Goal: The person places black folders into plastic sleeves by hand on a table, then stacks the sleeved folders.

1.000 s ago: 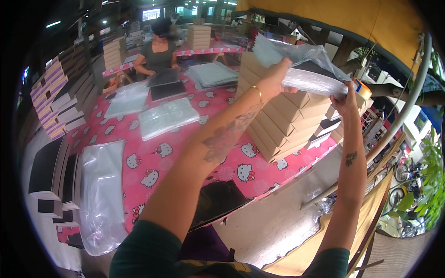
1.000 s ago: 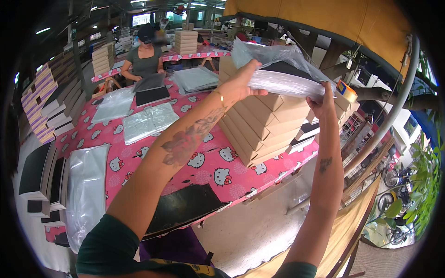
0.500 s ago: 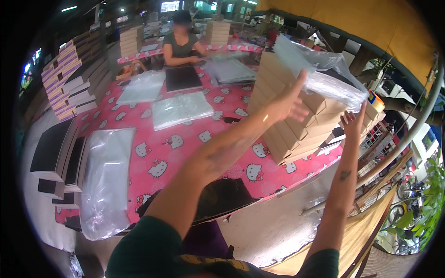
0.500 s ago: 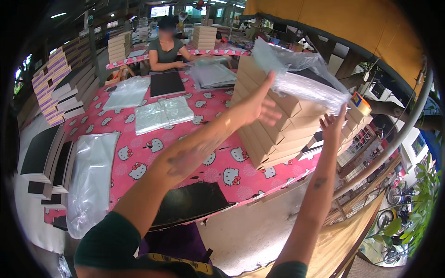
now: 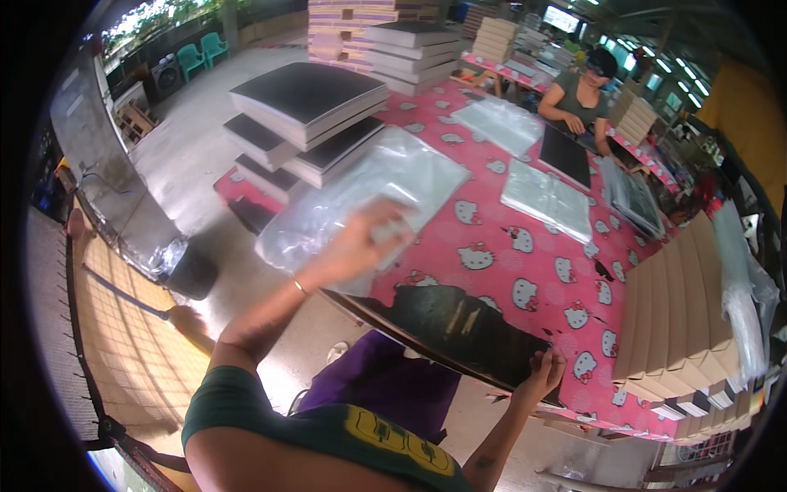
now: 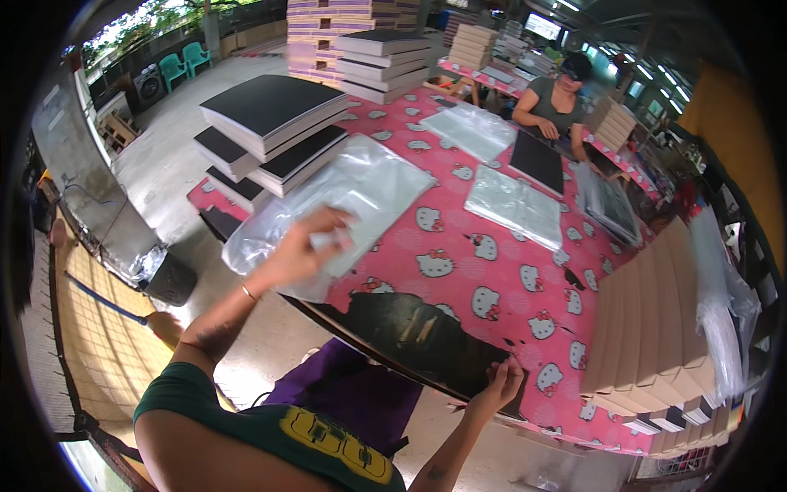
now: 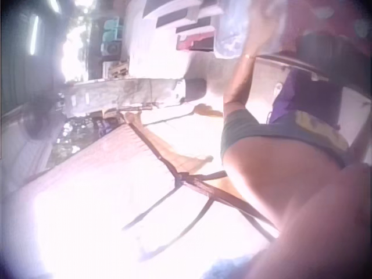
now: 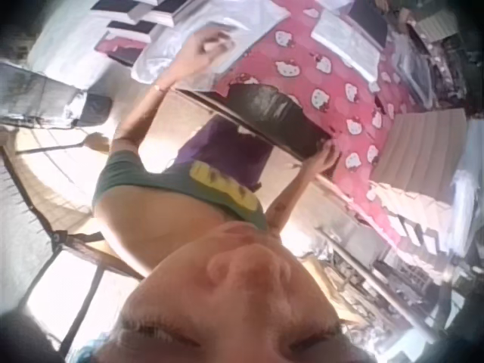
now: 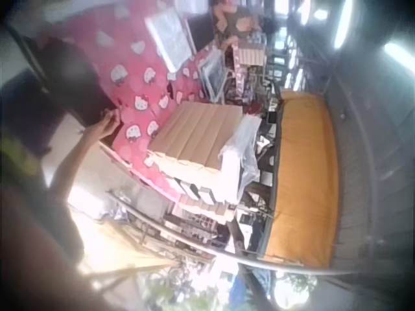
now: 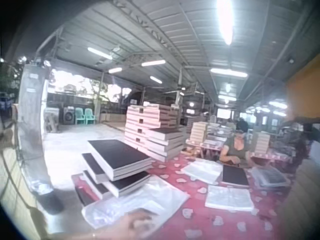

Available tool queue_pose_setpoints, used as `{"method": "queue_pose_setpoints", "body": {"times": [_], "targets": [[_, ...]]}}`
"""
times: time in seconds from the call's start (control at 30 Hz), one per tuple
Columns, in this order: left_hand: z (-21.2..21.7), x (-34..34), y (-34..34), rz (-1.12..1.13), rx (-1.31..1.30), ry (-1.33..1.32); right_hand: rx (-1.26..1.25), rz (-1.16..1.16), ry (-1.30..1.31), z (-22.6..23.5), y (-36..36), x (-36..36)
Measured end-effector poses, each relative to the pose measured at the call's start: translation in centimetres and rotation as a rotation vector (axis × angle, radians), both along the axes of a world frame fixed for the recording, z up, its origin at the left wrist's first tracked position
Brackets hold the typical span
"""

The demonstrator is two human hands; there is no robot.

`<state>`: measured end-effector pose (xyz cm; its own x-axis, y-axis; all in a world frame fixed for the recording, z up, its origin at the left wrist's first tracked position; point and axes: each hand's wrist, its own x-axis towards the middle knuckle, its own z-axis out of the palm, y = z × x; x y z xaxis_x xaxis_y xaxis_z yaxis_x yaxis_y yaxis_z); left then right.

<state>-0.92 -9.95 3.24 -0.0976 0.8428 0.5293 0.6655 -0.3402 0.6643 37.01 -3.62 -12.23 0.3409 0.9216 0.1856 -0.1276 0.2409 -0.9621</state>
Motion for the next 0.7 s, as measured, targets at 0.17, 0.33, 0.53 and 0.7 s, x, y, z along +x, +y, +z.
{"method": "queue_pose_setpoints", "body": {"times": [0.17, 0.33, 0.53, 0.7], "targets": [[-0.2, -13.1, 0.0, 0.425, 0.117, -0.657, -0.055, 0.116, 0.060, -0.6, -0.9, -4.5], [0.1, -26.5, 1.5, 0.994, 0.374, -0.579, -0.127, 0.350, 0.098, 0.5, -0.5, -9.5], [-0.1, -28.2, 3.3, 0.819, 0.298, -0.942, -0.260, 1.110, 0.272, 10.4, 7.6, -28.9], [0.0, -33.2, 2.0, 0.565, 0.352, -1.231, -0.627, 1.280, 0.370, 13.5, 12.8, -48.8]]}}
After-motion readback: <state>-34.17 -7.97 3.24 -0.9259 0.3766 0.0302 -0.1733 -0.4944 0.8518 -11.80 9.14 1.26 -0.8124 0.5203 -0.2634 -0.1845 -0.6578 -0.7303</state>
